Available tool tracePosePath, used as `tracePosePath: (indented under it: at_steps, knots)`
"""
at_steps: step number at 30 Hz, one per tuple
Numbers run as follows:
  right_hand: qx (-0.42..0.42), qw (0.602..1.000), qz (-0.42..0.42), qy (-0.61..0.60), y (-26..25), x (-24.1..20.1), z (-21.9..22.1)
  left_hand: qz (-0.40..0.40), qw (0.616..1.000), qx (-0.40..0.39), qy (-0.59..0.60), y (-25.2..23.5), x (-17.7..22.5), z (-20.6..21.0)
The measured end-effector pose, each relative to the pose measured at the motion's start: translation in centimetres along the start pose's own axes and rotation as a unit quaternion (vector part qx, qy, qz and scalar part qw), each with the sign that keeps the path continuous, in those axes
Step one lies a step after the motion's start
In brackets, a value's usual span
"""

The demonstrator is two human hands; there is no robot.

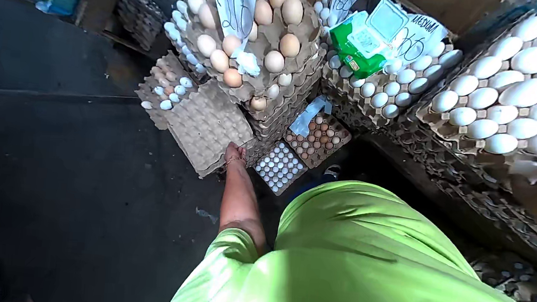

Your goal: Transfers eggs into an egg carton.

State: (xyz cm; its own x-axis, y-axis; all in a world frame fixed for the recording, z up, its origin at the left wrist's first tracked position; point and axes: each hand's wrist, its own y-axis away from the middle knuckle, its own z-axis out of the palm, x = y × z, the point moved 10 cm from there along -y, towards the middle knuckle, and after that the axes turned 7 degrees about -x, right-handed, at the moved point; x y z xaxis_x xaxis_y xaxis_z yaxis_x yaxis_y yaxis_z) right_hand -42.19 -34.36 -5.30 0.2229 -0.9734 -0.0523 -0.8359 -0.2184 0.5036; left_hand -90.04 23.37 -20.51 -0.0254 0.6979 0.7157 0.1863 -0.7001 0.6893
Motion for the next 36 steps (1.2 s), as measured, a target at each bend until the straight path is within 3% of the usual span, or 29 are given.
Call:
tracePosePath:
  at_steps: [6,18,24,31,36]
  knots:
    - [-0.015,0.999,0.037,0.02,0.8,-3.6,-1.2,0.027,0.999,-0.031,-0.01,-0.4,1.4,0.4]
    - [-0.082,0.994,0.066,0.018,-0.5,-3.5,1.1,0.028,0.998,-0.06,0.018,-2.5,2.7,-1.5]
    - [-0.037,0.999,0.024,0.017,-1.2,-2.8,2.4,0.055,0.995,-0.065,-0.046,-2.5,5.1,-1.4]
    - [0.009,1.0,0.016,-0.015,-0.6,-1.4,-0.3,0.075,0.992,-0.079,0.071,-1.1,8.0,-2.1]
    - [0.002,0.999,0.025,0.033,-1.8,-2.0,-1.0,0.162,0.975,-0.105,0.107,1.7,10.7,-2.9]
